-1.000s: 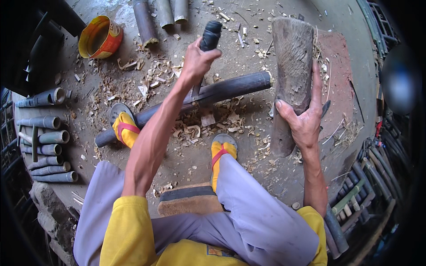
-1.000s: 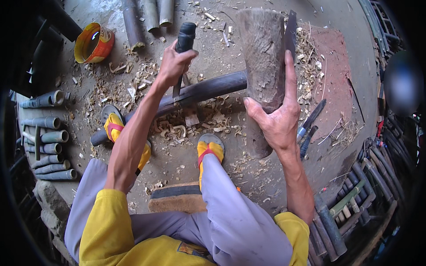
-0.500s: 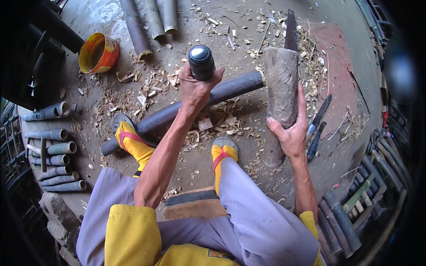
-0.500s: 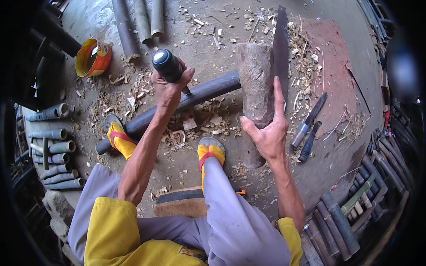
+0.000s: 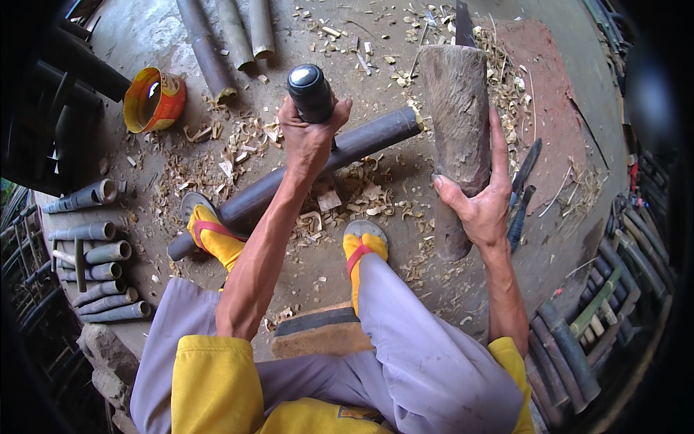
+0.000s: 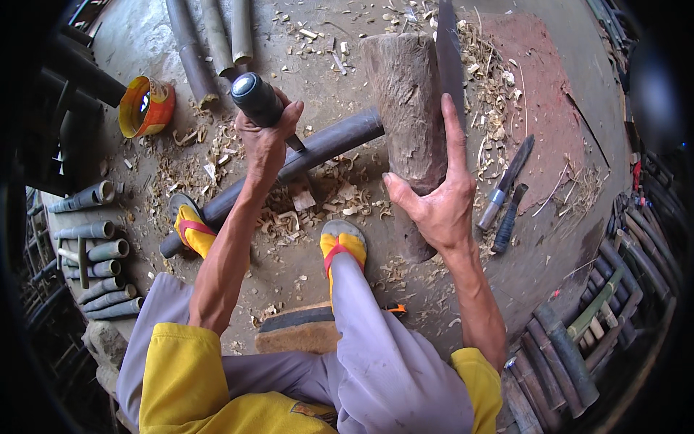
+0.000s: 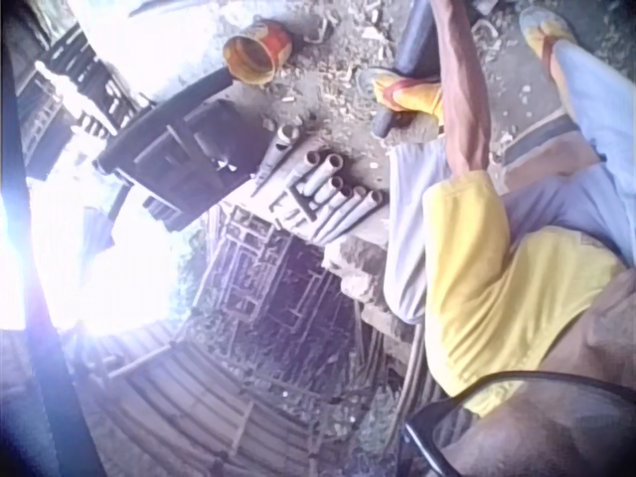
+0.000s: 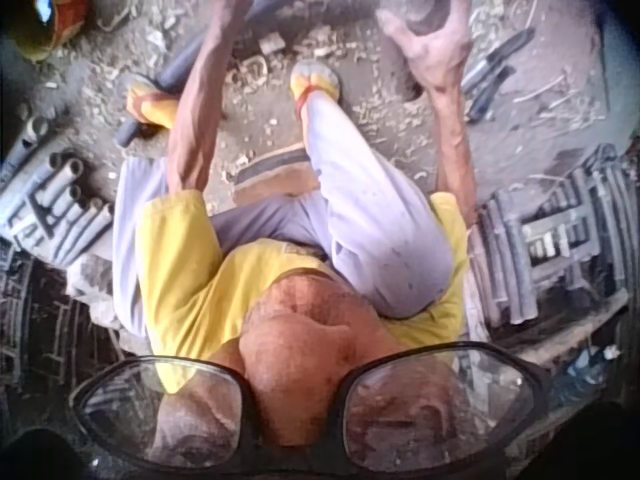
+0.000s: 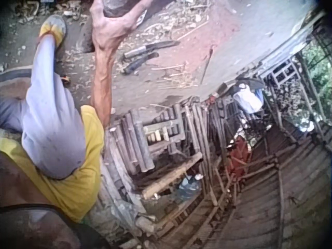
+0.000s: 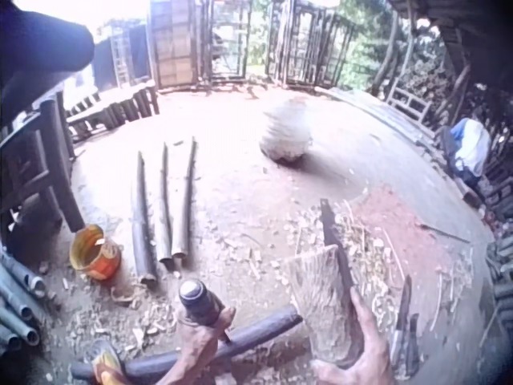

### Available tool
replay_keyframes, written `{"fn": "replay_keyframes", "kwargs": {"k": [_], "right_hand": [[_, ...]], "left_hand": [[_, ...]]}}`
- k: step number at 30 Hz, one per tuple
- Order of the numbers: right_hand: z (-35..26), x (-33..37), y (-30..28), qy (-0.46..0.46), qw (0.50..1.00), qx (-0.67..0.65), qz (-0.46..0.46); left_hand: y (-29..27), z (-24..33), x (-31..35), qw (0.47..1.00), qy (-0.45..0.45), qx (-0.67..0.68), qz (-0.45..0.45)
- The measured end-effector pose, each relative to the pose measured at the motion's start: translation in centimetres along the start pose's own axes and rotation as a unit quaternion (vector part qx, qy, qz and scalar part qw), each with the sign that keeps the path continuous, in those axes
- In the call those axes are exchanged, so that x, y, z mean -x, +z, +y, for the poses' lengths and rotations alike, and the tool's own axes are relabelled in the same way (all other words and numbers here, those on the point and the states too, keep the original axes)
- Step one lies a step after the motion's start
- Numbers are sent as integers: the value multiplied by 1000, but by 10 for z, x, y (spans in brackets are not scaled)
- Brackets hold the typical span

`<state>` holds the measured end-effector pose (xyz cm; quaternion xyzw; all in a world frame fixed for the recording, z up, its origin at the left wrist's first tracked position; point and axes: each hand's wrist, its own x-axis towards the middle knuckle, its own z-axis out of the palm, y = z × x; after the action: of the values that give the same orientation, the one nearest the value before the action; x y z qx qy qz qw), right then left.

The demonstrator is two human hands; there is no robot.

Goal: The person uses a saw to cut a section of dark bamboo, then uses a knife and a wooden mallet to split the bamboo piece along its length, and finally peels away thin strips of the bamboo by hand.

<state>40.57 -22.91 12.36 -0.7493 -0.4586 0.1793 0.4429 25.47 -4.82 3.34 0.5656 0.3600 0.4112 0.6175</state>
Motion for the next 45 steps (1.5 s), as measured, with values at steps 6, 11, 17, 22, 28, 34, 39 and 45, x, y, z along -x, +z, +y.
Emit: {"fn": "replay_keyframes", "kwargs": {"k": [6, 11, 17, 22, 28, 34, 39, 45], "right_hand": [[-6, -15, -11, -25, 1000, -19, 2], [-65, -74, -34, -75, 992, -2, 100], [-84, -119, -20, -125, 939, 164, -274], [-57, -90, -11, -84, 990, 73, -86], [-20, -64, -39, -46, 997, 63, -4], [1, -36, -39, -38, 997, 64, 25], [-3, -28, -42, -26, 997, 65, 13], [2, -35, -46, -39, 998, 48, 16]], "left_hand": [[5, -1, -8, 999, -22, -8, -36], [9, 1, -13, 996, -21, -54, -62], [16, 0, -10, 993, -9, -61, -101], [-4, -33, -58, 980, -185, 72, -31], [7, -28, -58, 980, -197, 42, 9], [9, 21, 8, 996, 46, 38, 71], [20, 1, -4, 999, 18, 31, -12], [25, -5, -12, 999, -27, 18, -32]]}}
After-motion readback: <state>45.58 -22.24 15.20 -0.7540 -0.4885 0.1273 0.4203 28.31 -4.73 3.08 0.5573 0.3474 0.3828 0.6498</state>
